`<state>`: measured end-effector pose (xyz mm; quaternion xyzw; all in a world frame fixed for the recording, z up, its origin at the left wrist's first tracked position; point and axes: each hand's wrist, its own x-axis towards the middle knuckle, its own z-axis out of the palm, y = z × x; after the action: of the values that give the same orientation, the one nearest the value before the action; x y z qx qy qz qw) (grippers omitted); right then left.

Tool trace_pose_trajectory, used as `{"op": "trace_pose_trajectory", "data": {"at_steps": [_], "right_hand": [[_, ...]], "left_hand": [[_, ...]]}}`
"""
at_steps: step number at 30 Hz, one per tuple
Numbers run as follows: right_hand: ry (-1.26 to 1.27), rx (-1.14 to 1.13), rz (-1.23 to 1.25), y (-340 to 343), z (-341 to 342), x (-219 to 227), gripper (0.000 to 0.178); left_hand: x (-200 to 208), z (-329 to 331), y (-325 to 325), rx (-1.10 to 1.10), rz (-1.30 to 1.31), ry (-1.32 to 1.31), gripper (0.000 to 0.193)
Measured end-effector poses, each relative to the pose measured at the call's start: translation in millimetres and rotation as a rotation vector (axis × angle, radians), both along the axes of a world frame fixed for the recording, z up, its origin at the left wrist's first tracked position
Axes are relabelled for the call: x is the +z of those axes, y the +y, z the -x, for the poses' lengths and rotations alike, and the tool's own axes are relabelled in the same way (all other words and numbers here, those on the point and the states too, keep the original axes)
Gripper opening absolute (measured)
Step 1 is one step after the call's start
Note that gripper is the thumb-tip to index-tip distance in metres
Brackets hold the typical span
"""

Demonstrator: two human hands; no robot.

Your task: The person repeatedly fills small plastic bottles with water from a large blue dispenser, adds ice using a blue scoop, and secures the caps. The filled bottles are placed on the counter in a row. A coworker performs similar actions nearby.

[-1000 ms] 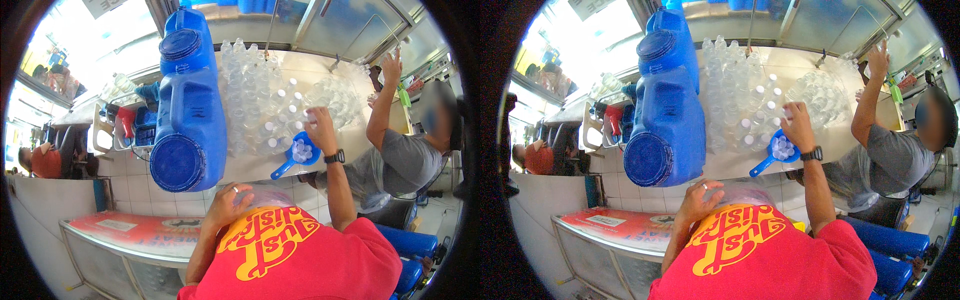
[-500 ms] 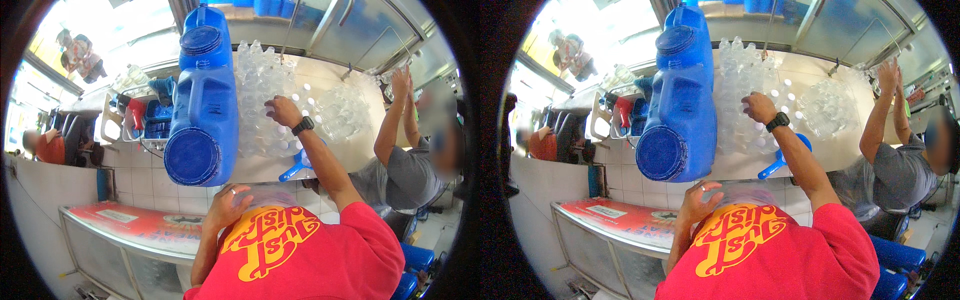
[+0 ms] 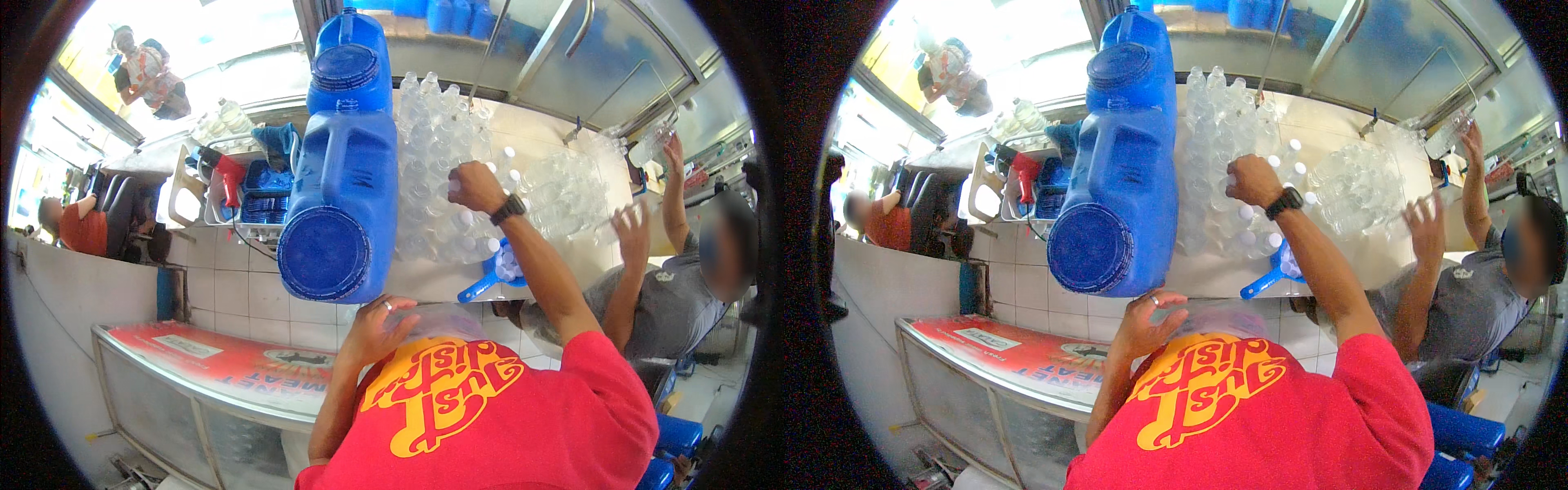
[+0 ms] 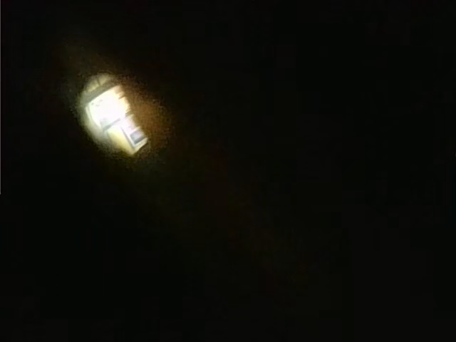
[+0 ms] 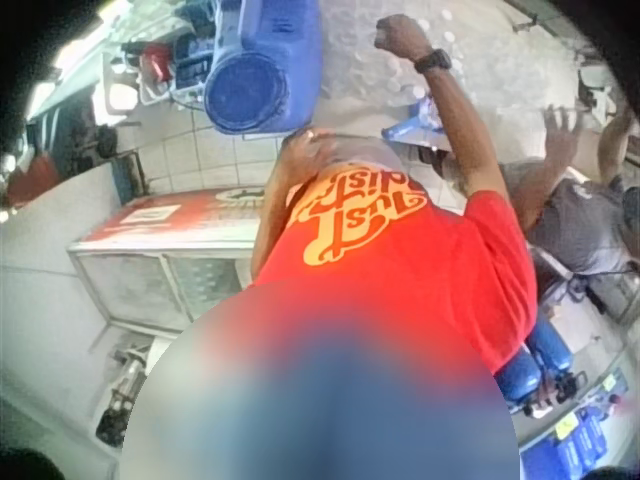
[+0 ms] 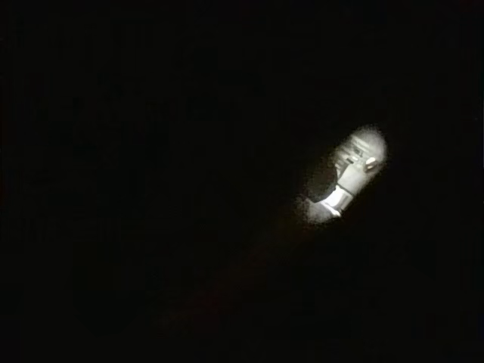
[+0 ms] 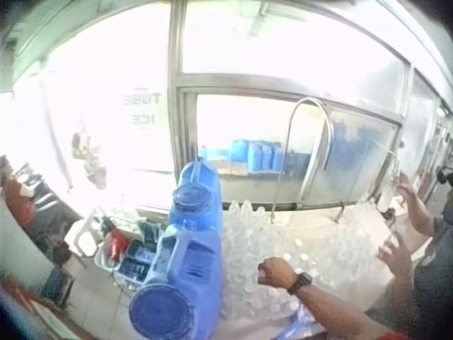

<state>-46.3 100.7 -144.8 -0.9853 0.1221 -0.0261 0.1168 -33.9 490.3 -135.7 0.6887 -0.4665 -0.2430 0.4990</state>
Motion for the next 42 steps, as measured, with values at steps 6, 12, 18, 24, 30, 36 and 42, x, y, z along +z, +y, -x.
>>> {"op": "trace_pose_trajectory", "data": {"at_steps": [6, 12, 18, 24, 30, 36, 42], "right_hand": [[-0.307, 0.126, -0.020, 41.0, 64.6, 163.9, 0.025], [-0.309, 0.134, -0.301, 85.8, 125.5, 272.5, 0.033], [-0.213, 0.192, -0.443, 95.5, 150.8, 268.7, 0.037], [-0.088, 0.237, -0.239, 106.5, 161.6, 244.2, 0.050], [-0.259, 0.502, -0.313, 98.6, 142.6, 236.4, 0.050], [-0.003, 0.444, -0.018, 97.4, 161.4, 239.3, 0.034], [-0.390, 0.335, -0.051, 90.5, 174.4, 202.9, 0.036]], "left_hand": [[-13.2, 13.7, -24.7, -0.008, 0.134, 0.705, 0.048], [2.7, 22.0, -72.1, -0.188, 0.583, 1.507, 0.074], [8.6, 18.5, -45.9, -0.322, 0.325, 1.575, 0.065], [7.4, 15.6, -25.6, -0.093, 0.238, 1.578, 0.054], [-3.7, -2.0, -22.0, -0.386, 0.173, 1.809, 0.051], [3.3, -1.0, -27.1, -0.282, -0.036, 1.746, 0.051], [57.1, -9.4, -36.4, -0.324, -0.162, 1.573, 0.052]]}}
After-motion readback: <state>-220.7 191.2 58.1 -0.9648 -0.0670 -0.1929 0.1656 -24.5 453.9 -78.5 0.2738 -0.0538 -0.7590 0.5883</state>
